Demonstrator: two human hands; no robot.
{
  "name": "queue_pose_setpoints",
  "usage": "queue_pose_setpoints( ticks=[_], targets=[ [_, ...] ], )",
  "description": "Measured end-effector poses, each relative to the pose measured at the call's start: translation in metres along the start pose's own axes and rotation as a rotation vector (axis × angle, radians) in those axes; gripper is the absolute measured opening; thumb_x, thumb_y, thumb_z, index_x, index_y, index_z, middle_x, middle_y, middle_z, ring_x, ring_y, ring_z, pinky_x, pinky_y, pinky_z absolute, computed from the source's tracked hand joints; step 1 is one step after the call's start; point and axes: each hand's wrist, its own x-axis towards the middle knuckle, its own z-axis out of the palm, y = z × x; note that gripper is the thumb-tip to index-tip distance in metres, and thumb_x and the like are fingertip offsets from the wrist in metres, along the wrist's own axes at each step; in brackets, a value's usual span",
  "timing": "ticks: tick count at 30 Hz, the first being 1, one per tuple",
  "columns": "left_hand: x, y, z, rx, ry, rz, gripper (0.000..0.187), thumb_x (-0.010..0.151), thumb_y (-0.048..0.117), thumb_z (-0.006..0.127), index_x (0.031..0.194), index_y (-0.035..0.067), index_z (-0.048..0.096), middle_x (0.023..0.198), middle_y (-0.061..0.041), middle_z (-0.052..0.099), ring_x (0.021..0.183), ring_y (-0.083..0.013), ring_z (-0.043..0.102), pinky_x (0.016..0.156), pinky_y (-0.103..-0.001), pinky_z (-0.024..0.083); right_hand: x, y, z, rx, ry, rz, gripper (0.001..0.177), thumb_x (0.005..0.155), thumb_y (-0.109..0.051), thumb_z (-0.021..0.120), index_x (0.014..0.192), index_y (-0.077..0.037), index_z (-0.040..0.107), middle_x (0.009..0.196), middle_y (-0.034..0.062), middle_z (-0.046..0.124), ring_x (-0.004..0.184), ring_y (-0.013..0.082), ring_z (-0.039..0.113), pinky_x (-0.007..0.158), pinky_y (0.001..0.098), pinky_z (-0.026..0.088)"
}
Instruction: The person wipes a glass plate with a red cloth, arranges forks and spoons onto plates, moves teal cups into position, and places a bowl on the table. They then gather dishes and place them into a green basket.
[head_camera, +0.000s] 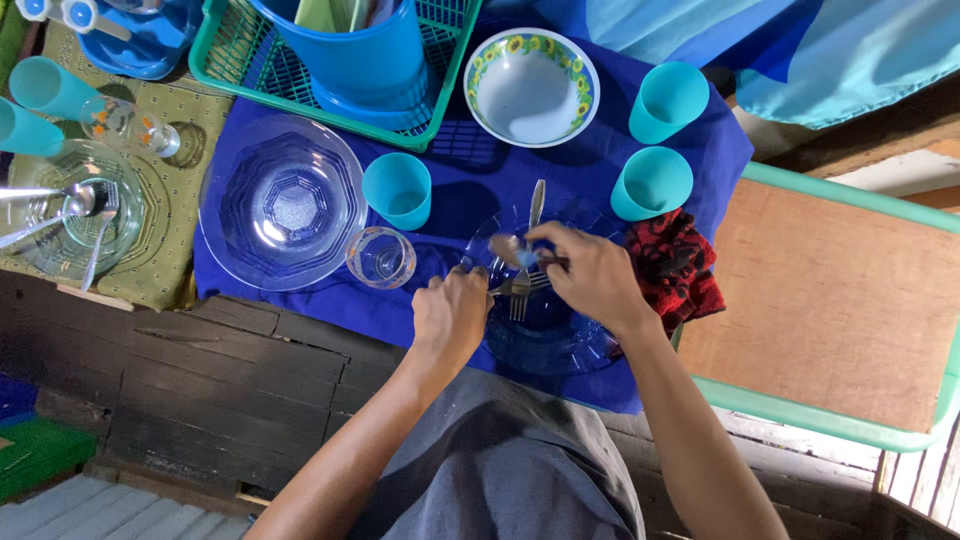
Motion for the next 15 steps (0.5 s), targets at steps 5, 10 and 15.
queue_pose_setpoints(
  ticks=[5,10,15],
  targets=[
    [-0.008,-0.002,0.000,0.010,0.048,-0.016,0.016,0.085,0.021,0.074,0.096,0.010,0.071,0.093,-0.011,0.073,0.080,-0.0344,0.073,0.062,-0.045,0.058,0.024,0.004,0.011,-0.130,-0.077,-0.150,0.029,0.086,-0.014,0.068,0.113,-0.024,0.075,0.100,0.0027,0.072,0.088,0.0292,0.072,0.070,0.0433,0.057],
    [-0.013,-0.003,0.004,-0.006,0.087,-0.033,0.011,0.086,0.019,0.071,0.094,0.011,0.071,0.088,-0.011,0.073,0.076,-0.0340,0.073,0.060,-0.045,0.058,0.027,0.013,0.016,-0.205,-0.096,-0.149,0.022,0.087,-0.019,0.070,0.108,-0.022,0.075,0.099,0.0005,0.071,0.088,0.0281,0.072,0.070,0.0439,0.057],
    [-0.017,-0.003,0.001,-0.057,0.100,-0.049,0.011,0.084,0.018,0.071,0.093,0.011,0.072,0.083,-0.011,0.073,0.074,-0.0354,0.073,0.058,-0.048,0.057,0.020,0.013,0.013,-0.228,-0.065,-0.109,0.018,0.087,-0.021,0.070,0.105,-0.020,0.073,0.100,-0.0006,0.071,0.086,0.0292,0.071,0.069,0.0441,0.057]
  ],
)
